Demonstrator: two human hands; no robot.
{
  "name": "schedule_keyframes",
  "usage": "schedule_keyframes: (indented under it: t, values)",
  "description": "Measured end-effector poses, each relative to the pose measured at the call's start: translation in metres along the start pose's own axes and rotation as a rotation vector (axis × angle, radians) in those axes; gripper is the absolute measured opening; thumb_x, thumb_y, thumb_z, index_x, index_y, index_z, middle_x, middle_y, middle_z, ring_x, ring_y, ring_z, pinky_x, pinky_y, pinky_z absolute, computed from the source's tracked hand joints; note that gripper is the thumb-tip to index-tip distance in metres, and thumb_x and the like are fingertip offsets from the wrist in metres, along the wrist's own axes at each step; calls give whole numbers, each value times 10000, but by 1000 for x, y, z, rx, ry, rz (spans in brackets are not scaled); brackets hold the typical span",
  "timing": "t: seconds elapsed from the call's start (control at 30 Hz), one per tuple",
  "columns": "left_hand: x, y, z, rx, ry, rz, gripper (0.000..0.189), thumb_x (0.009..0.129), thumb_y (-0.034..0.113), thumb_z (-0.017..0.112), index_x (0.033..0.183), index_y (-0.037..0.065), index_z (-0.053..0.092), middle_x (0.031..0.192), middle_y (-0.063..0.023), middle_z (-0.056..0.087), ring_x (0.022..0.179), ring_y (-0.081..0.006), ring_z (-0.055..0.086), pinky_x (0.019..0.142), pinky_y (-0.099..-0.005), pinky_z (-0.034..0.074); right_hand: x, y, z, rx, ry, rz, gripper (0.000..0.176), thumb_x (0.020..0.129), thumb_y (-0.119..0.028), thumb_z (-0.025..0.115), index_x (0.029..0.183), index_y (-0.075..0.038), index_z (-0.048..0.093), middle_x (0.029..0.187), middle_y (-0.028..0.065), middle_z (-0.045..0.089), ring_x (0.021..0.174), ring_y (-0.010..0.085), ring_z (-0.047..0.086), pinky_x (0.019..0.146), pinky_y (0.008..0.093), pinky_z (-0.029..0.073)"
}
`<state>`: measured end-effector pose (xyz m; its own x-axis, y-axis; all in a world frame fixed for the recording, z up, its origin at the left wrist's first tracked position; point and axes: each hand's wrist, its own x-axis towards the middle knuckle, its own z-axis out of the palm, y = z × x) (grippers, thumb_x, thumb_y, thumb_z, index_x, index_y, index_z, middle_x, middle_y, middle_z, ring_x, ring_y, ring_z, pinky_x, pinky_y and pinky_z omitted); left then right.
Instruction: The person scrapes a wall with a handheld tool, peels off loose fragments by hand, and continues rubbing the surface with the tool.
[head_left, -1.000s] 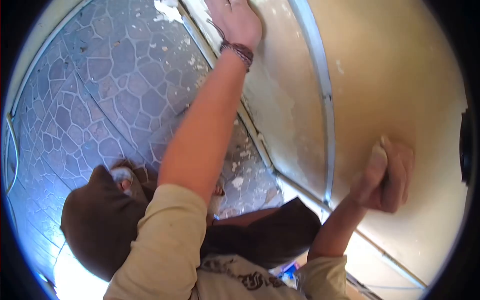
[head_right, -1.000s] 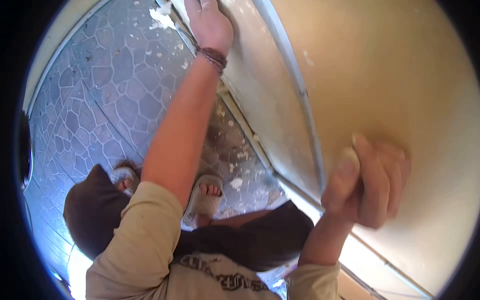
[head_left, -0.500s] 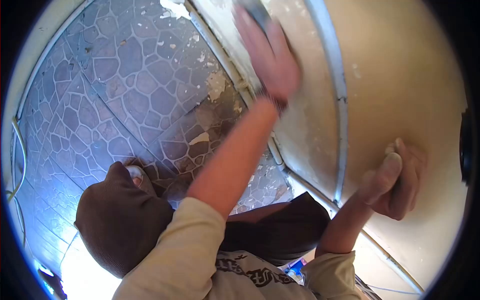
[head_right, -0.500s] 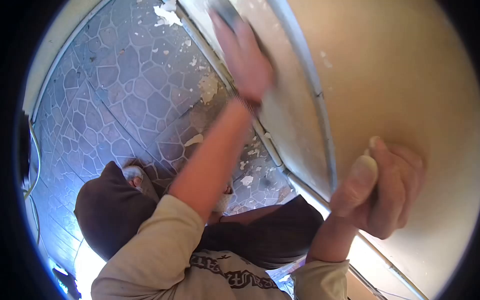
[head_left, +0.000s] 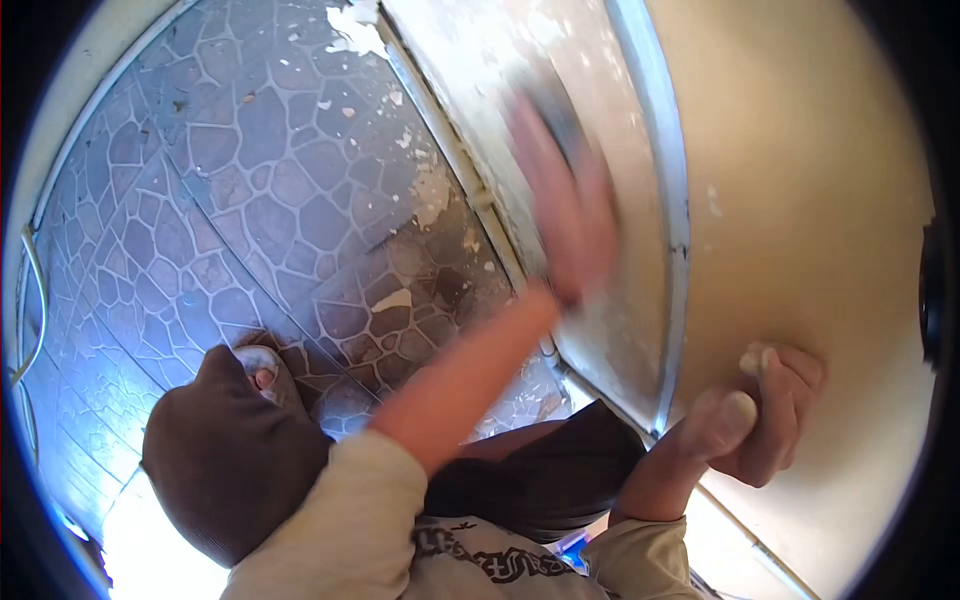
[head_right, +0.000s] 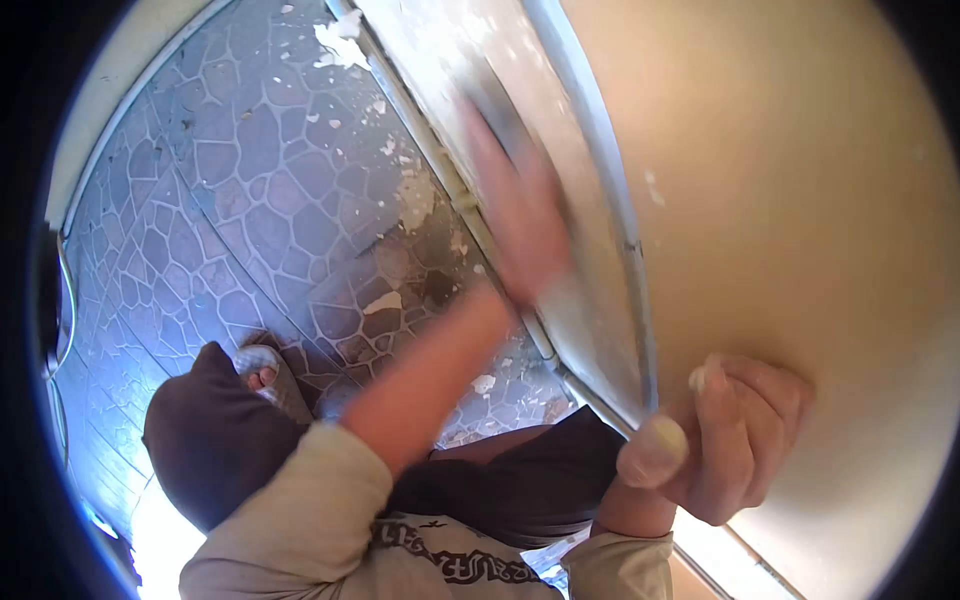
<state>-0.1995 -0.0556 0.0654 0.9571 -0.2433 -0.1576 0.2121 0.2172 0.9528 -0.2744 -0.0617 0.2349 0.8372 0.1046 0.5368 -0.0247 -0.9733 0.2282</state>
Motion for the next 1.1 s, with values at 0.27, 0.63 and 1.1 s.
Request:
schedule_keyframes:
  t: [0.27, 0.63, 1.1]
  values:
    - [19, -17, 0, 36, 57, 161, 682, 970, 246, 411, 1454, -117, 98, 1514, -339, 109, 1422, -466, 87, 1156, -508, 67, -12, 1, -7, -92, -32, 56, 296, 940, -252, 477, 915, 16, 597, 649, 92, 517, 561, 237, 481, 543, 384, 416]
    - [-75, 11, 12, -41, -69, 64, 699, 955, 212, 409, 1457, -123, 56, 1518, -346, 61, 1426, -476, 24, 1136, -566, 19, -8, 3, -1, -57, 50, -72, 414, 970, -281, 422, 860, 76, 600, 513, 65, 395, 470, 195, 388, 460, 339, 308]
    - [-93, -6, 12, 25, -156, 85, 720, 953, 255, 424, 1460, -118, 75, 1518, -351, 65, 1419, -500, 14, 1125, -594, 12, -12, 4, 1, -12, 89, -42, 472, 955, -387, 437, 794, 16, 621, 507, 29, 350, 442, 177, 348, 450, 330, 267]
